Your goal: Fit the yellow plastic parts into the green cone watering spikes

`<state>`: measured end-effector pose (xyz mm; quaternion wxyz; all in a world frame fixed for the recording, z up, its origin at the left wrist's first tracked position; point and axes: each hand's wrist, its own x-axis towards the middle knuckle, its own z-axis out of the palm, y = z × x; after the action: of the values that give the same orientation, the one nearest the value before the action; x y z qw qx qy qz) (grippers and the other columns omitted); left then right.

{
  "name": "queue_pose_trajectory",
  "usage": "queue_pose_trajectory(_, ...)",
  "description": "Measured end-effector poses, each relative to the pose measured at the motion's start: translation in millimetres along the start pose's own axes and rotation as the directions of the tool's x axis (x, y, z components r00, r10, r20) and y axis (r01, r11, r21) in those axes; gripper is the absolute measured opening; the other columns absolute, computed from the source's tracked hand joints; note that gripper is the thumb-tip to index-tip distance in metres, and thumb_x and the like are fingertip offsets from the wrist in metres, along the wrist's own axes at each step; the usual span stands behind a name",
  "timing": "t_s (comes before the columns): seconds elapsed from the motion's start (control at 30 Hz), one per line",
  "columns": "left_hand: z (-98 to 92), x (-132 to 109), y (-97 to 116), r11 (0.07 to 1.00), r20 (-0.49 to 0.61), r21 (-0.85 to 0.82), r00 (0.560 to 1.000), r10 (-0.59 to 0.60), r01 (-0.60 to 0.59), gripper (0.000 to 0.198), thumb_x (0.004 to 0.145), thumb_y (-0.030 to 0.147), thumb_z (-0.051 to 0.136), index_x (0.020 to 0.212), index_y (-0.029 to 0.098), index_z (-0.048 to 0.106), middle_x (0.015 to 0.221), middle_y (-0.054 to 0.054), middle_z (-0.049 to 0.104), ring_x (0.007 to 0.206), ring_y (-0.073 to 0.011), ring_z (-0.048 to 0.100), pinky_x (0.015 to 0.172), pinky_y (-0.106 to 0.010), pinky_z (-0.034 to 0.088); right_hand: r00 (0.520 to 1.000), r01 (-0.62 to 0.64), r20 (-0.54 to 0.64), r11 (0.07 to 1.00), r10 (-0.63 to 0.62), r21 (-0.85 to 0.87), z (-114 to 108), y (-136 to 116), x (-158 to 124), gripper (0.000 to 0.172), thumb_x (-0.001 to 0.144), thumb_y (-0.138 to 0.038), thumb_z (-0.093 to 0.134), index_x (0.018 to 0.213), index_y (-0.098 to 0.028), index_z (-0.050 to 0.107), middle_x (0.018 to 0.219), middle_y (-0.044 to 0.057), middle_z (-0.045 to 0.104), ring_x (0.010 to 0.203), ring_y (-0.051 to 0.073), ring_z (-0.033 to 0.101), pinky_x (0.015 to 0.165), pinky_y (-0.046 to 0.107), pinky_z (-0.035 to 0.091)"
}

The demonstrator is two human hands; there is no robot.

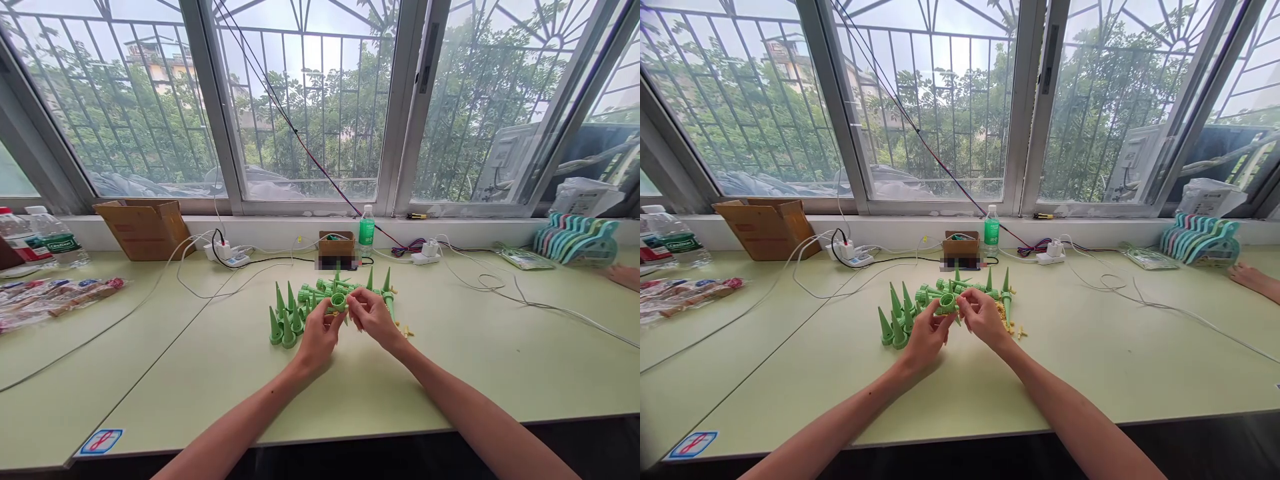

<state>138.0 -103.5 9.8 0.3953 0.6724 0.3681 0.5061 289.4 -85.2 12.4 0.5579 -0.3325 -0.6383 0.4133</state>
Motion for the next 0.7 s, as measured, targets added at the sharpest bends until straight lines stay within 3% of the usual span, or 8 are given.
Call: queue_pose_trajectory(0.7, -0.7, -1.5, -1.6, 0.997, -0.001, 0.061, 0.999, 0.045, -0.045, 0.027, 0.092, 0.046, 0.052, 0.096, 0.019, 0.054, 0.069, 0.003, 0.051, 0.044, -0.0071, 0.046, 0.041, -0.020, 0.038, 0.999, 0.000, 0.040, 0.991, 0.006, -0.137, 0.4, -5.2, -3.9, 0.040, 0.094, -0.054, 0.048, 0.071, -0.022, 0.044, 0.044, -0.008, 0.039, 0.035, 0.009, 0.036, 0.039, 0.023, 0.029)
